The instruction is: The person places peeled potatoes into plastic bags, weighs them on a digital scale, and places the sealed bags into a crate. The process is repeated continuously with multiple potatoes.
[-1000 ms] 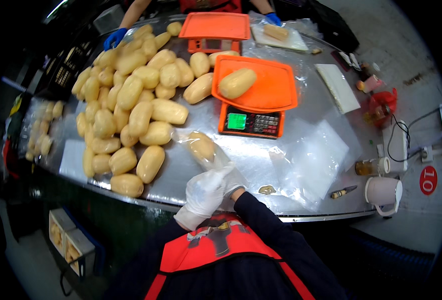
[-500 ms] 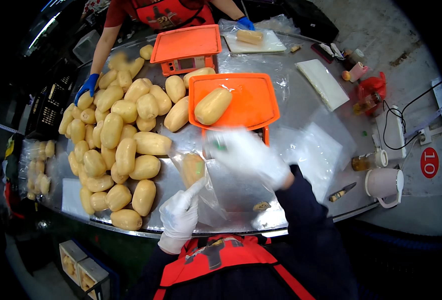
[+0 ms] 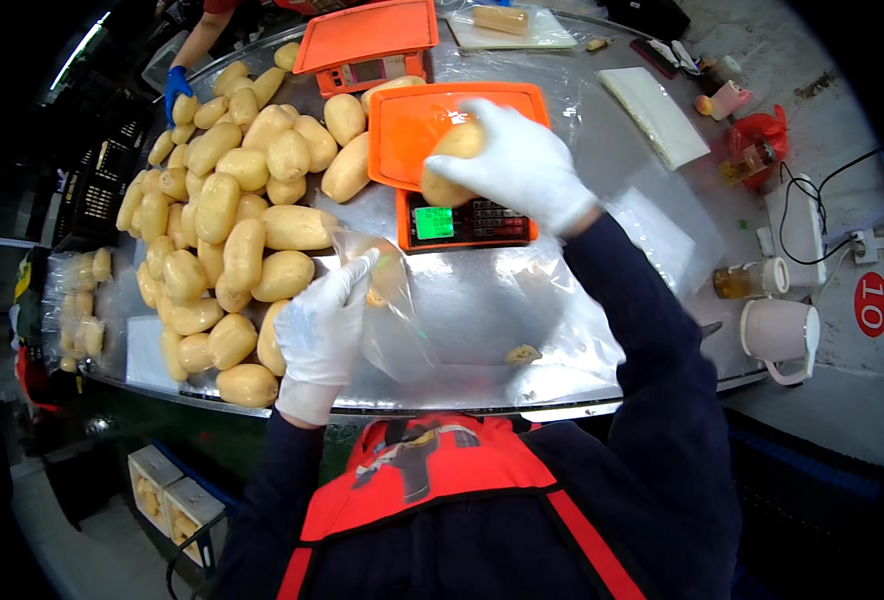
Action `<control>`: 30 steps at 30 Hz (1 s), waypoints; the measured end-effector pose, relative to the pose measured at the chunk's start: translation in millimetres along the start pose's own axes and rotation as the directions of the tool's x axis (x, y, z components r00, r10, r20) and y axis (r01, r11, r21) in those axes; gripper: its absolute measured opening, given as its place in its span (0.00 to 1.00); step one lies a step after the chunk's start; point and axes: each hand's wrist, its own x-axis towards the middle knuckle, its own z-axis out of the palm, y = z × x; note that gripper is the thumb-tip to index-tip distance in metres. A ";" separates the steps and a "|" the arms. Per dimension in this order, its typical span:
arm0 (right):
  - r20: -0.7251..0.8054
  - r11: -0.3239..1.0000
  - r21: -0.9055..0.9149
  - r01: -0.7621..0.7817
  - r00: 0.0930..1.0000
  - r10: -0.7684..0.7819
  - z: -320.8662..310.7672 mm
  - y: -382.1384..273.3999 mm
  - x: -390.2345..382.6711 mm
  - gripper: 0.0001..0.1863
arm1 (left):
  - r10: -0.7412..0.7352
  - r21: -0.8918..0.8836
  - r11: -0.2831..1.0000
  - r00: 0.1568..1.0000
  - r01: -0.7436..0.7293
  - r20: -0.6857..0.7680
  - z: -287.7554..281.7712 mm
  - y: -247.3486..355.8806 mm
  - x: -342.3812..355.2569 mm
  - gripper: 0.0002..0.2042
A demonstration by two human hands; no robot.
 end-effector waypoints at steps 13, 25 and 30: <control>0.523 -0.340 0.850 -0.402 0.718 0.459 68.9 -34.2 -233.3 0.32 | 0.055 0.095 0.992 0.958 -0.085 0.283 24.3 62.4 -6.6 0.10; 0.082 0.242 0.945 -0.221 0.875 0.478 136.6 -42.9 -216.6 0.38 | 0.121 0.094 0.984 0.950 -0.154 0.288 55.2 68.3 -38.5 0.09; 0.255 0.061 0.944 -0.325 0.831 0.494 144.7 -36.0 -218.3 0.32 | 0.086 0.068 0.992 0.952 -0.110 0.293 54.0 65.0 -45.1 0.09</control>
